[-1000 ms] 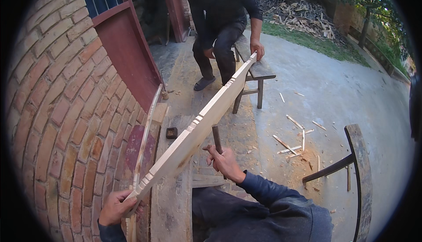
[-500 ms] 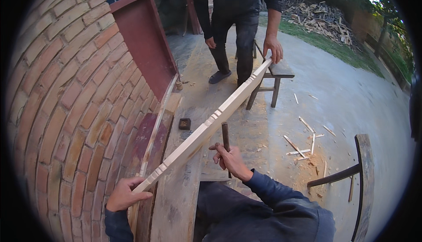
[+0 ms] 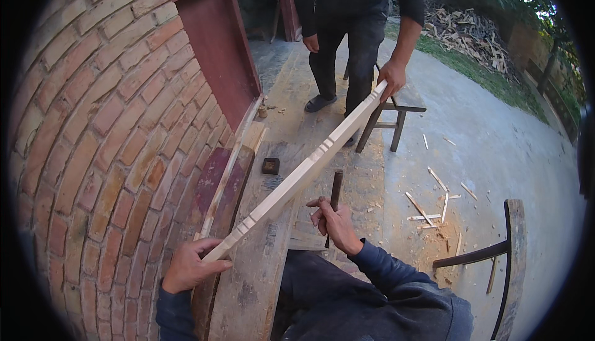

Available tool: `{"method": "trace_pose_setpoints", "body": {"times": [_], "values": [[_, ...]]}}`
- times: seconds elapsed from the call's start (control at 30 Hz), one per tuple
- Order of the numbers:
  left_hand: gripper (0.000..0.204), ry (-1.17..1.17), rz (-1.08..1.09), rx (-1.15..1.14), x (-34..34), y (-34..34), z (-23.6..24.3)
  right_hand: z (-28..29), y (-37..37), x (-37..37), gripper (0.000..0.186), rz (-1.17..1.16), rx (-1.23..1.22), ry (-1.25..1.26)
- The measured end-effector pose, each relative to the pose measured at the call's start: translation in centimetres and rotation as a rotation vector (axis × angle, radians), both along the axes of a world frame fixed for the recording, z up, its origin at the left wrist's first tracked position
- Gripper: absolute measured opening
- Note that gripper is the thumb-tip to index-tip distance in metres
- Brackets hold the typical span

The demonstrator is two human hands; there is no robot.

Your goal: The person carves a piece of wood using a chisel and a wooden mallet. The person repeatedly strikes the chisel with the mallet to create notches and shape the wood, then turns the wood piece over and continues carving.

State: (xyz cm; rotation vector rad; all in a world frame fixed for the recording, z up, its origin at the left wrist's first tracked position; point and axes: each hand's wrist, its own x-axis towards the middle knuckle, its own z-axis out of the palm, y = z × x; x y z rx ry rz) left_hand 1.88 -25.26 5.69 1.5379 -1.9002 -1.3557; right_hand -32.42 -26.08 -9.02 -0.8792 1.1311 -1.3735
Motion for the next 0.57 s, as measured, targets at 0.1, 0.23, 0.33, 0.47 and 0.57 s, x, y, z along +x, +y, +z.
{"method": "trace_pose_setpoints", "body": {"times": [0.1, 0.23, 0.33, 0.47, 0.57], "values": [[0.056, 0.078, 0.006, 0.001, -1.5, 0.0, 1.0, -0.1, 0.2, 0.6, 0.045, -0.008, -0.032, 0.019], [0.061, 0.237, -0.054, -0.016, -4.4, -1.0, 2.1, -0.6, 0.9, 0.6, 0.042, 0.041, -0.066, 0.072], [0.063, 0.253, -0.064, -0.024, -6.1, -1.5, 1.8, -1.1, 1.2, 0.8, 0.039, 0.101, -0.033, 0.133], [0.068, 0.499, -0.080, -0.043, -7.7, -1.5, -0.1, -1.2, 1.6, 1.3, 0.035, 0.137, -0.014, 0.137], [0.073, 0.539, -0.045, 0.009, -8.7, -1.3, -0.2, -1.1, 1.8, 1.8, 0.034, 0.142, 0.009, 0.140]]}}
